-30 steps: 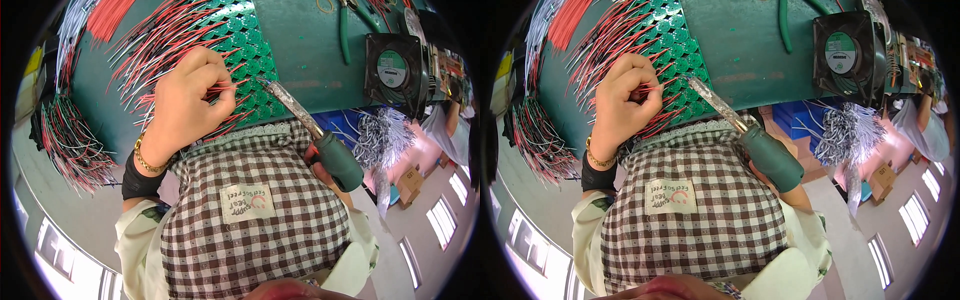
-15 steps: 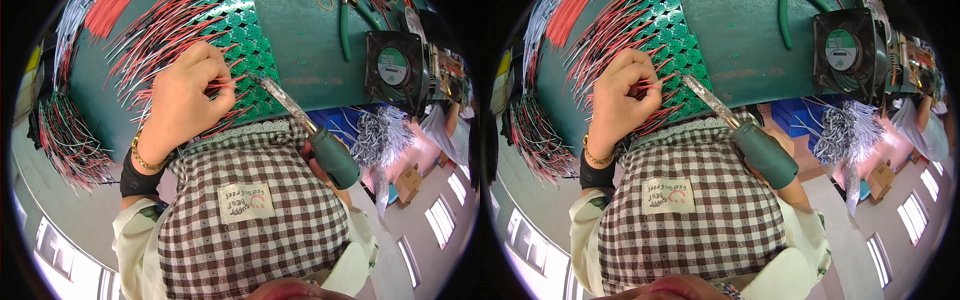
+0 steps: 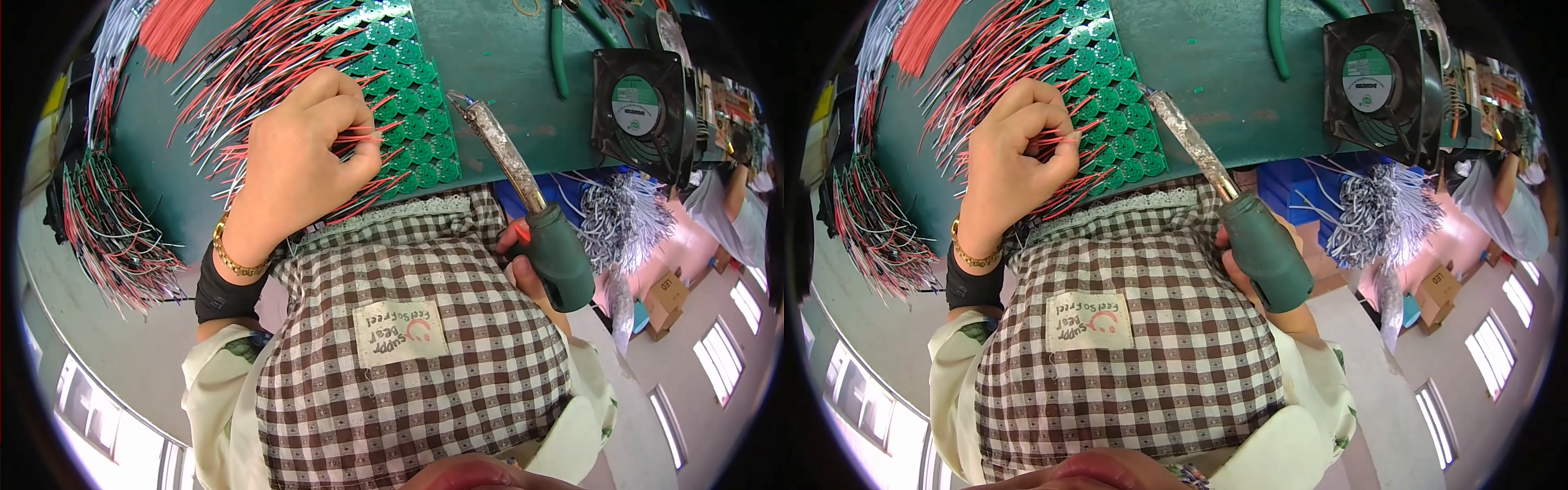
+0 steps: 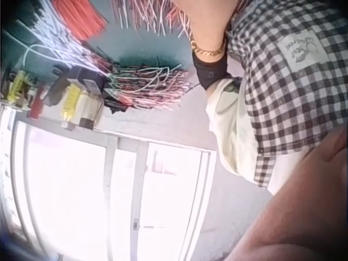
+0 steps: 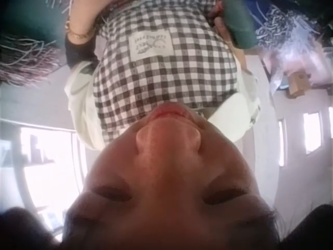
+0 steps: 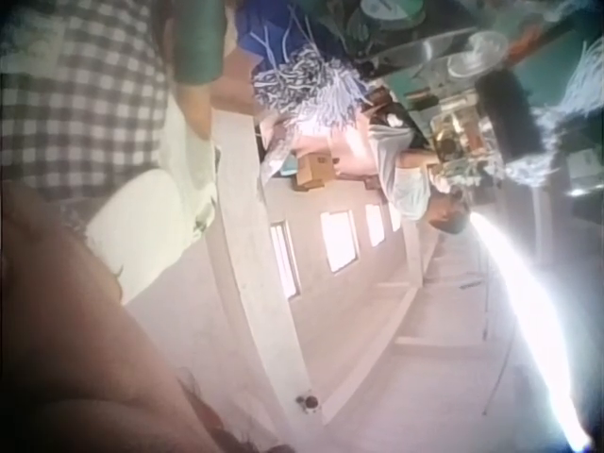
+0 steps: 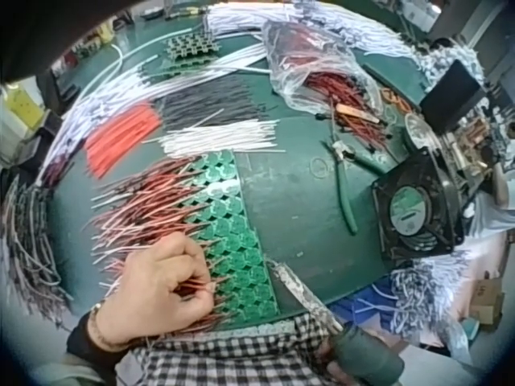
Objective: The person solders wires to LED circuit boards on an assembly line using a soldering iron.
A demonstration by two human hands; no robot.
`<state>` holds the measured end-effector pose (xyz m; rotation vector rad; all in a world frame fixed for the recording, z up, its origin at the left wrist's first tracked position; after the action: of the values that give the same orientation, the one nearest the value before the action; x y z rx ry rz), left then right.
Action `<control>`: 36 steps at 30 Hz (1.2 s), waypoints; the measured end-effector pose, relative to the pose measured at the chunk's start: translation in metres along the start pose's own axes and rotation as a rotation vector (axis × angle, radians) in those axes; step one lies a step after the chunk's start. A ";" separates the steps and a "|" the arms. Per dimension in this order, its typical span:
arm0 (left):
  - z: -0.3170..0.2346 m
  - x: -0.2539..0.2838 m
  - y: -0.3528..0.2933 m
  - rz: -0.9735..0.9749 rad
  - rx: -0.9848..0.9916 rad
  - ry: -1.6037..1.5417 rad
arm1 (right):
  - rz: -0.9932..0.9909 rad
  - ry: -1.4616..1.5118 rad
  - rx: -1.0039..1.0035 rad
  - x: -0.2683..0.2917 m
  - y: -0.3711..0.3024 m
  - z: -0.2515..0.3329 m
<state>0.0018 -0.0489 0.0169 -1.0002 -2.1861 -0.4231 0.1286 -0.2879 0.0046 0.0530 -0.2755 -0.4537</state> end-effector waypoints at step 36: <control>-0.004 -0.011 -0.017 -0.067 0.037 -0.026 | 0.297 -0.202 -0.054 -0.001 -0.049 -0.033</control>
<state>-0.0043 -0.0681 0.0122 -0.9196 -2.2473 -0.4012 0.1160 -0.3315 -0.0324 -0.0863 -0.4622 -0.1707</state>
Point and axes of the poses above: each hand's wrist, its own y-axis towards the middle knuckle, its own x-axis out of the back of the hand, z = x × y, the point moved 5 cm from there along y, towards the middle knuckle, and after that the axes turned 14 degrees about x, right-handed, at the moved point
